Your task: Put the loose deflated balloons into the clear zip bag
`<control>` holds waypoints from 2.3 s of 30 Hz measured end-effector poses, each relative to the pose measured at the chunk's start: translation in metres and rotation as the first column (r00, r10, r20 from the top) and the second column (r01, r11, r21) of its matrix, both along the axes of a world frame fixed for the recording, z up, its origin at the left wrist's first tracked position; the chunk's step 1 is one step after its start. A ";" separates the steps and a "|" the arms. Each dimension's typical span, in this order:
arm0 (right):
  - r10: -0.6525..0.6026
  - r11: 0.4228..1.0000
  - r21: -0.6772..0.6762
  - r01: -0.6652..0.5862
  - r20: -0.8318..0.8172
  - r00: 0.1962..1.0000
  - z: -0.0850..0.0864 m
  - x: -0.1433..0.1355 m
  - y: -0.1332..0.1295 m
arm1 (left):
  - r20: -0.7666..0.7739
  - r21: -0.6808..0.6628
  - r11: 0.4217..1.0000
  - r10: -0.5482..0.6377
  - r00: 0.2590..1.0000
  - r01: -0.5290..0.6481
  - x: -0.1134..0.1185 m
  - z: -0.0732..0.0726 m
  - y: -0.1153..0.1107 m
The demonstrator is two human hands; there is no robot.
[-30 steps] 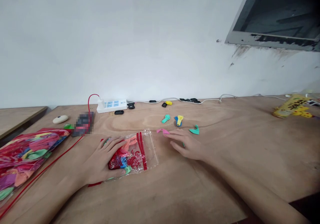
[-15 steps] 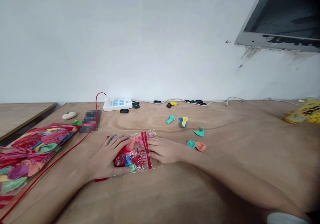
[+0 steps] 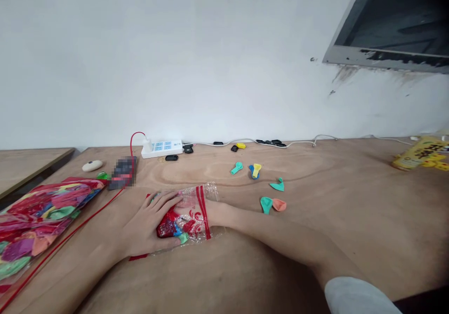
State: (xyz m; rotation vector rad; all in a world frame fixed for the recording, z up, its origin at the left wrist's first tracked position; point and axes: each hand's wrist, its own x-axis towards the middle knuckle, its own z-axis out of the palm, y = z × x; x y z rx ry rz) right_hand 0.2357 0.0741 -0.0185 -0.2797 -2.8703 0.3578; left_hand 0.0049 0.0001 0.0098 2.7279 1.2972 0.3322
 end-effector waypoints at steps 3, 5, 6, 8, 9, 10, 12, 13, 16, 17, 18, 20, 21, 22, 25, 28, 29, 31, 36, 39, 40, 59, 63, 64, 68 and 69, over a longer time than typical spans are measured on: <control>0.049 0.999 0.015 -0.049 -0.040 0.998 0.005 0.008 -0.003 | -0.005 -0.007 1.000 -0.008 1.000 0.008 0.000 0.001 0.000; 0.082 0.996 0.030 -0.080 -0.069 0.994 0.010 0.020 -0.005 | 0.004 -0.004 1.000 -0.014 1.000 0.014 0.000 0.001 -0.001; 0.093 0.995 0.039 -0.090 -0.078 0.993 0.012 0.028 -0.007 | 0.007 -0.004 1.000 -0.017 1.000 0.017 0.000 0.002 -0.001; 0.087 0.995 0.060 -0.082 -0.093 0.992 0.019 0.046 -0.014 | 0.014 -0.004 1.000 -0.020 1.000 0.020 0.000 0.001 -0.001; 0.078 0.995 0.069 -0.072 -0.099 0.992 0.022 0.055 -0.018 | 0.017 -0.004 1.000 -0.019 1.000 0.019 0.000 0.001 -0.001; 0.062 0.996 0.074 -0.054 -0.102 0.993 0.025 0.066 -0.023 | 0.019 -0.003 1.000 -0.017 1.000 0.017 0.000 0.000 -0.001; 0.004 0.997 0.072 0.004 -0.103 0.995 0.030 0.089 -0.030 | 0.020 0.002 1.000 -0.017 1.000 0.017 0.000 -0.001 0.000; -0.039 0.997 0.063 0.045 -0.100 0.994 0.032 0.103 -0.033 | 0.018 0.004 1.000 -0.018 1.000 0.017 0.000 -0.002 0.001; -0.229 0.971 0.041 0.236 -0.121 0.966 0.037 0.147 -0.034 | 0.007 -0.002 1.000 -0.022 1.000 0.022 0.000 -0.002 0.002; -0.296 0.952 0.043 0.303 -0.122 0.947 0.039 0.163 -0.032 | 0.006 -0.004 1.000 -0.022 1.000 0.022 0.000 -0.002 0.002; -0.368 0.925 0.055 0.377 -0.130 0.921 0.040 0.179 -0.028 | 0.007 -0.007 1.000 -0.022 1.000 0.022 0.000 -0.001 0.002; -0.490 0.862 0.058 0.504 -0.160 0.857 0.043 0.212 -0.020 | 0.009 -0.013 1.000 -0.023 1.000 0.023 0.000 -0.001 0.001; -0.567 0.815 0.035 0.578 -0.151 0.810 0.045 0.228 -0.016 | 0.012 -0.014 1.000 -0.021 1.000 0.022 0.000 -0.001 0.001; -0.646 0.757 -0.003 0.653 -0.147 0.749 0.046 0.242 -0.012 | 0.014 -0.015 1.000 -0.018 1.000 0.018 0.000 -0.001 0.001; -0.777 0.630 -0.126 0.767 -0.078 0.625 0.052 0.278 -0.004 | 0.011 -0.019 1.000 -0.007 1.000 0.007 -0.001 -0.002 0.000; -0.837 0.536 -0.193 0.822 0.001 0.547 0.057 0.299 -0.002 | -0.002 -0.022 1.000 -0.006 1.000 0.006 -0.002 -0.003 0.000; -0.848 0.516 -0.200 0.833 0.020 0.530 0.057 0.303 -0.002 | -0.005 -0.019 1.000 -0.010 1.000 0.010 -0.002 -0.003 0.001; -0.858 0.493 -0.200 0.847 0.051 0.511 0.058 0.307 -0.002 | -0.004 -0.005 1.000 -0.020 1.000 0.020 -0.003 -0.003 0.001; -0.870 0.437 -0.130 0.890 0.192 0.455 0.053 0.309 -0.003 | 0.005 0.016 0.999 -0.029 1.000 0.029 -0.004 -0.005 0.002; -0.877 0.406 -0.118 0.906 0.227 0.423 0.049 0.310 -0.002 | 0.004 0.003 1.000 -0.019 1.000 0.019 -0.003 -0.004 0.001; -0.879 0.401 -0.120 0.908 0.226 0.419 0.048 0.311 -0.001 | 0.005 -0.002 1.000 -0.017 1.000 0.017 -0.003 -0.004 0.001; -0.889 0.374 -0.146 0.916 0.224 0.399 0.051 0.315 -0.002 | 0.020 0.002 1.000 -0.022 1.000 0.022 -0.004 -0.004 0.001; -0.888 0.388 -0.142 0.911 0.207 0.411 0.051 0.311 -0.002 | 0.012 -0.010 1.000 -0.018 1.000 0.018 -0.004 -0.005 0.001; -0.887 0.386 -0.137 0.912 0.214 0.408 0.050 0.310 -0.002 | 0.018 -0.004 1.000 -0.020 1.000 0.020 -0.004 -0.006 0.001; -0.893 0.374 -0.122 0.919 0.221 0.393 0.048 0.306 0.000 | 0.042 0.014 0.999 -0.034 0.999 0.033 -0.005 -0.008 0.002; -0.894 0.377 -0.117 0.919 0.215 0.394 0.048 0.306 0.001 | 0.040 0.013 0.999 -0.035 0.999 0.034 -0.005 -0.008 0.002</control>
